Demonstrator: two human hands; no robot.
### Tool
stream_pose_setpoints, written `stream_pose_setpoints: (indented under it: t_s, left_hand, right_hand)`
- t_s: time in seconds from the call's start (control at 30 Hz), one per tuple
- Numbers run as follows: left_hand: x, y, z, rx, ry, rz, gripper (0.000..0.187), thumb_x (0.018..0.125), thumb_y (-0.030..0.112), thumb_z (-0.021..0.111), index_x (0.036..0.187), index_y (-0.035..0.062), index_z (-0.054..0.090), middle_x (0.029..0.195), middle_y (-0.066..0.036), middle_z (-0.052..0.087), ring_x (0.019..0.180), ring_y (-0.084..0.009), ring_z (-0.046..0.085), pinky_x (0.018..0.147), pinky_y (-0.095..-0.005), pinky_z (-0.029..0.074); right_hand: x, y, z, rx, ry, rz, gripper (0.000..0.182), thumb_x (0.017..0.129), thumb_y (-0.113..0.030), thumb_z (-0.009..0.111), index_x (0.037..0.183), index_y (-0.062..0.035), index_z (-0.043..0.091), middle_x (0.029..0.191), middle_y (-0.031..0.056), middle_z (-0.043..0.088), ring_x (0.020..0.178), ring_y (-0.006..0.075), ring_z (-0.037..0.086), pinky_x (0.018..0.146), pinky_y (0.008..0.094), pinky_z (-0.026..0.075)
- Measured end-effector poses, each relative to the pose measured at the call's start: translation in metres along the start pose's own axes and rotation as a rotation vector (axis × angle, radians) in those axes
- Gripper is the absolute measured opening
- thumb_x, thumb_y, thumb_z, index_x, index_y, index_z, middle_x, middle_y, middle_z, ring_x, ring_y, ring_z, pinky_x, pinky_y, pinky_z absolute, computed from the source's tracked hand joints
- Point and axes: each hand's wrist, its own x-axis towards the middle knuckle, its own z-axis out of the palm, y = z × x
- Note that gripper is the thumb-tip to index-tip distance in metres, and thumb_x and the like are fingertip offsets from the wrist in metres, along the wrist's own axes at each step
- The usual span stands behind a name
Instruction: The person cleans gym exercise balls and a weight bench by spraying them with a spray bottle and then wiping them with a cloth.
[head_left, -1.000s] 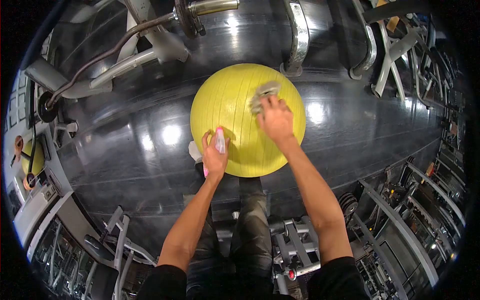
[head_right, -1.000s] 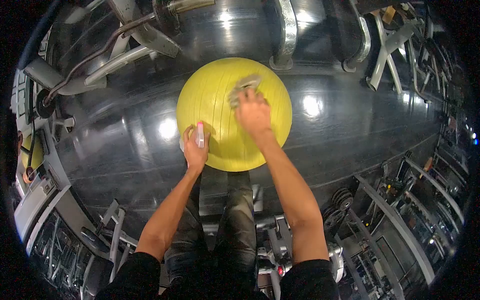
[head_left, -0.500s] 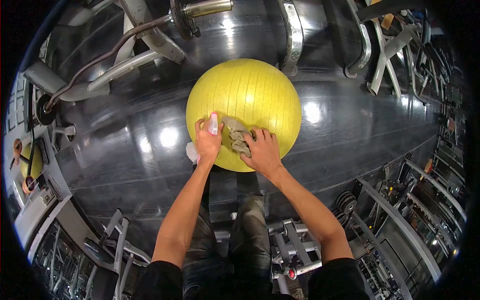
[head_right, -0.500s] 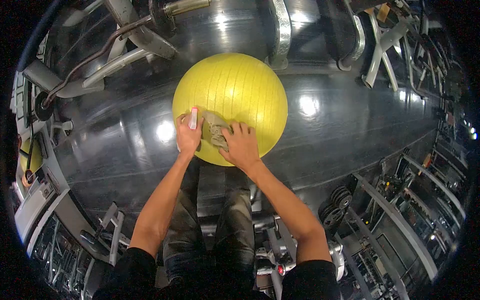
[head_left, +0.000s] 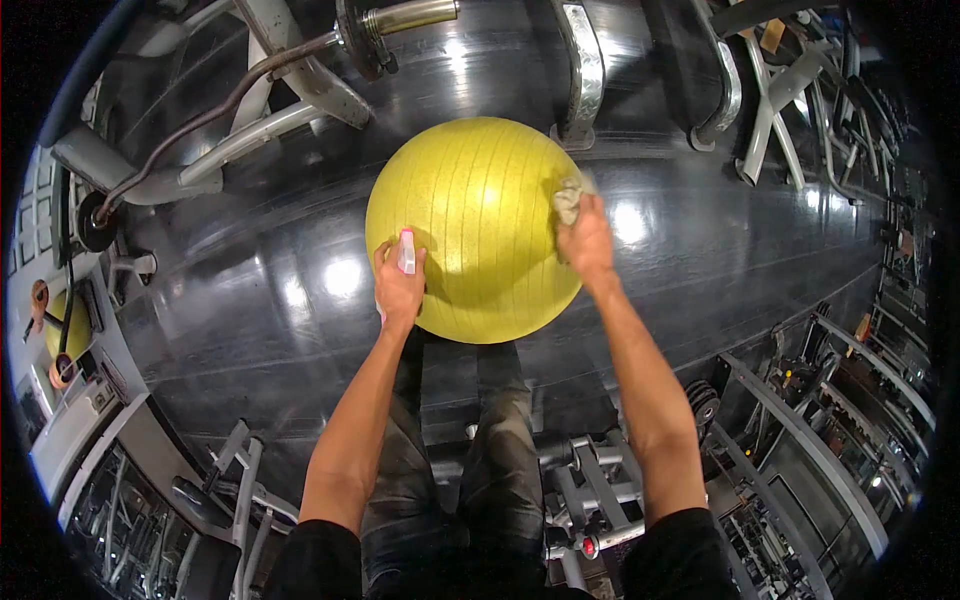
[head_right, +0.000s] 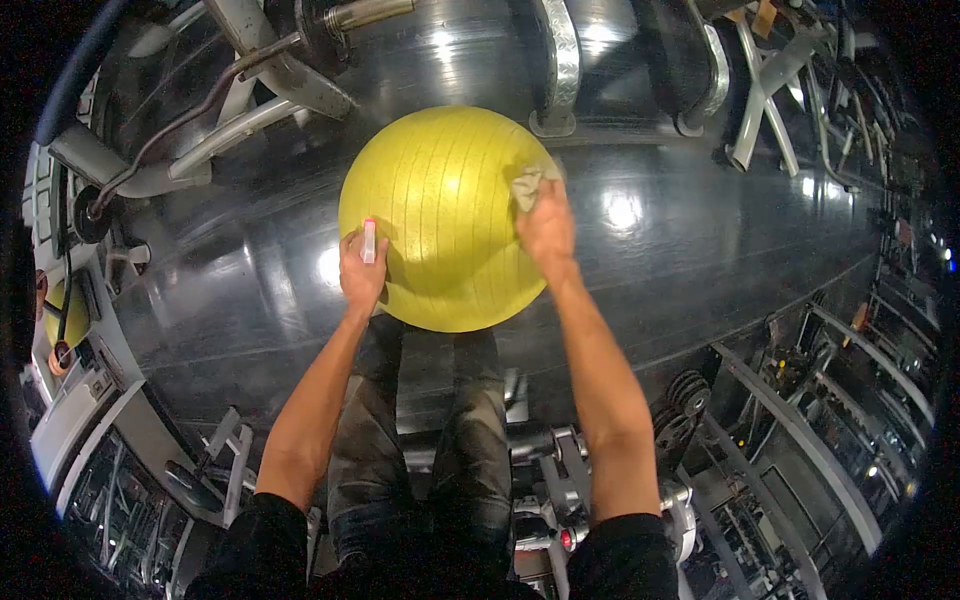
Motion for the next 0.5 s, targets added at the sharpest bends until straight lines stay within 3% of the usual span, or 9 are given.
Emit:
stream_pose_setpoints:
  t_s: [0.07, 0.13, 0.2, 0.23, 0.4, 0.47, 0.5]
  left_hand:
    - [0.002, -0.003, 0.002, 0.003, 0.008, -0.001, 0.039, 0.082, 0.034, 0.068, 0.115, 0.0124, 0.064, 0.123, -0.015, 0.054, 0.109, -0.0341, 0.056, 0.087, -0.0435, 0.049]
    - [0.002, -0.006, 0.003, 0.032, 0.022, -0.001, 0.039, 0.082, 0.032, 0.068, 0.115, 0.0122, 0.064, 0.123, -0.015, 0.054, 0.109, -0.0343, 0.056, 0.088, -0.0432, 0.048]
    - [0.0, -0.009, 0.001, 0.013, 0.019, 0.0, 0.038, 0.082, 0.031, 0.068, 0.115, 0.0107, 0.064, 0.123, -0.015, 0.054, 0.109, -0.0344, 0.056, 0.089, -0.043, 0.048]
    - [-0.002, -0.01, -0.001, -0.005, 0.019, 0.003, 0.038, 0.082, 0.03, 0.068, 0.114, 0.0092, 0.063, 0.123, -0.015, 0.054, 0.109, -0.0344, 0.056, 0.089, -0.0428, 0.047]
    - [-0.009, -0.033, -0.005, -0.056, 0.035, 0.11, 0.037, 0.081, 0.024, 0.07, 0.112, 0.0045, 0.064, 0.118, -0.02, 0.057, 0.109, -0.037, 0.056, 0.091, -0.0428, 0.046]
    - [-0.01, -0.035, -0.007, -0.099, 0.068, 0.121, 0.037, 0.081, 0.023, 0.07, 0.111, 0.0033, 0.064, 0.116, -0.023, 0.058, 0.109, -0.0383, 0.055, 0.092, -0.0425, 0.045]
    - [-0.009, -0.037, -0.008, -0.098, 0.067, 0.121, 0.037, 0.081, 0.023, 0.07, 0.111, 0.0033, 0.064, 0.116, -0.023, 0.058, 0.109, -0.0383, 0.055, 0.092, -0.0425, 0.045]
  right_hand:
    - [-0.035, -0.027, 0.005, -0.146, -0.113, -0.161, 0.052, 0.066, -0.003, 0.067, 0.115, -0.0049, 0.051, 0.111, 0.0159, 0.052, 0.101, 0.0366, 0.052, 0.08, 0.0438, 0.05]
    - [-0.075, -0.044, 0.019, -0.243, -0.198, -0.31, 0.053, 0.071, -0.004, 0.063, 0.123, -0.008, 0.049, 0.117, 0.01, 0.051, 0.1, 0.0328, 0.053, 0.076, 0.0408, 0.053]
    - [-0.103, -0.056, 0.017, -0.125, -0.365, -0.482, 0.055, 0.071, -0.004, 0.062, 0.124, -0.009, 0.049, 0.117, 0.0057, 0.051, 0.099, 0.0296, 0.054, 0.072, 0.0368, 0.054]
    - [-0.112, -0.053, 0.016, -0.127, -0.363, -0.479, 0.055, 0.071, -0.004, 0.062, 0.124, -0.009, 0.049, 0.117, 0.0057, 0.051, 0.099, 0.0296, 0.054, 0.072, 0.0368, 0.054]
    - [-0.103, -0.022, 0.007, -0.154, -0.416, -0.882, 0.055, 0.071, -0.006, 0.062, 0.123, -0.012, 0.05, 0.11, 0.0014, 0.054, 0.098, 0.0237, 0.055, 0.074, 0.0346, 0.054]
    - [-0.082, 0.004, -0.004, -0.242, -0.308, -0.876, 0.055, 0.071, -0.006, 0.062, 0.124, -0.0134, 0.05, 0.107, 0.0013, 0.054, 0.098, 0.0226, 0.056, 0.074, 0.0336, 0.054]
    - [-0.071, 0.013, -0.012, -0.27, -0.326, -0.644, 0.052, 0.071, -0.005, 0.062, 0.122, -0.0127, 0.051, 0.109, 0.004, 0.056, 0.098, 0.0254, 0.056, 0.077, 0.0358, 0.053]
